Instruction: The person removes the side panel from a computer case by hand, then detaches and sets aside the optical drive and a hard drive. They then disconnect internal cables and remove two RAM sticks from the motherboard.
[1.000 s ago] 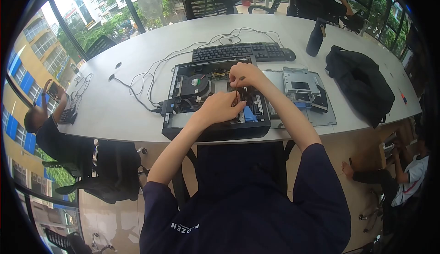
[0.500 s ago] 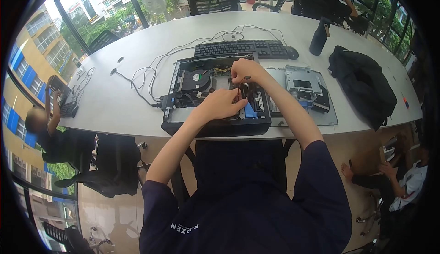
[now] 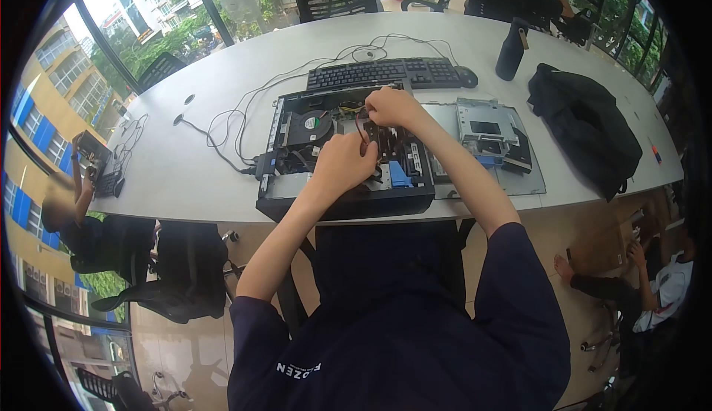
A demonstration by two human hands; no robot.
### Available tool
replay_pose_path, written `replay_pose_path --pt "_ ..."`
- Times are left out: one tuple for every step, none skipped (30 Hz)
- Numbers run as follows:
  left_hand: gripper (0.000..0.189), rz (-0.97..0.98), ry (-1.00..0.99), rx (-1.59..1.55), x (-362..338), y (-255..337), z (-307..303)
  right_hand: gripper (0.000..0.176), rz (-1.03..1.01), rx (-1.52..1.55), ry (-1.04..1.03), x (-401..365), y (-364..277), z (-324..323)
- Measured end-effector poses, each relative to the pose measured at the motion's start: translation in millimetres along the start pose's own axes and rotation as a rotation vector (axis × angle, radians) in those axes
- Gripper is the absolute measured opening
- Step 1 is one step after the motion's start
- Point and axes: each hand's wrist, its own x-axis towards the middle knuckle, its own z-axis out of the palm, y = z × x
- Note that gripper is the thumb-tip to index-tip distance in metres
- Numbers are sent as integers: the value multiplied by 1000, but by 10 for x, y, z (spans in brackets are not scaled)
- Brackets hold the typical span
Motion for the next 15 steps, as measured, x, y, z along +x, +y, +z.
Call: replay_pose_path --pt "28 0 1 0 4 -13 19 25 7 -15 -55 -23 -32 -50" --pt "27 16 16 23 9 -40 52 23 14 -30 -111 -45 -63 -101" --pt "25 31 31 47 12 -45 62 23 14 -29 -110 -52 -67 -121" --pt "25 32 31 48 14 -48 63 24 -1 -36 -136 -58 -71 -140" --pt "25 37 15 45 17 -48 62 26 -15 -43 -161 -66 -73 -158" --pt "25 41 -1 42 19 -45 62 26 -13 -42 -161 -67 -70 -160" --pt "25 43 -4 42 20 -45 64 25 -10 -41 -157 -63 -71 -159" --pt "25 54 -9 43 18 -49 66 24 -9 -39 -154 -61 -72 -155" --pt "25 66 -15 43 13 -54 66 24 -7 -37 -155 -67 -75 -162" --pt "25 66 -17 43 12 -54 62 24 -18 -14 -165 -70 -73 -176" --pt "25 91 -33 36 12 -47 56 23 -28 7 -175 -77 -70 -189" --pt "25 115 -49 29 13 -41 52 23 -26 8 -175 -70 -47 -163" --pt "25 115 -51 28 11 -39 48 23 -37 12 -147 -65 -31 -132" --pt "25 130 -79 48 10 -37 42 23 -48 16 -118 -57 -12 -105" --pt "24 145 -106 68 13 -37 36 23 -47 16 -118 -55 -4 -105"
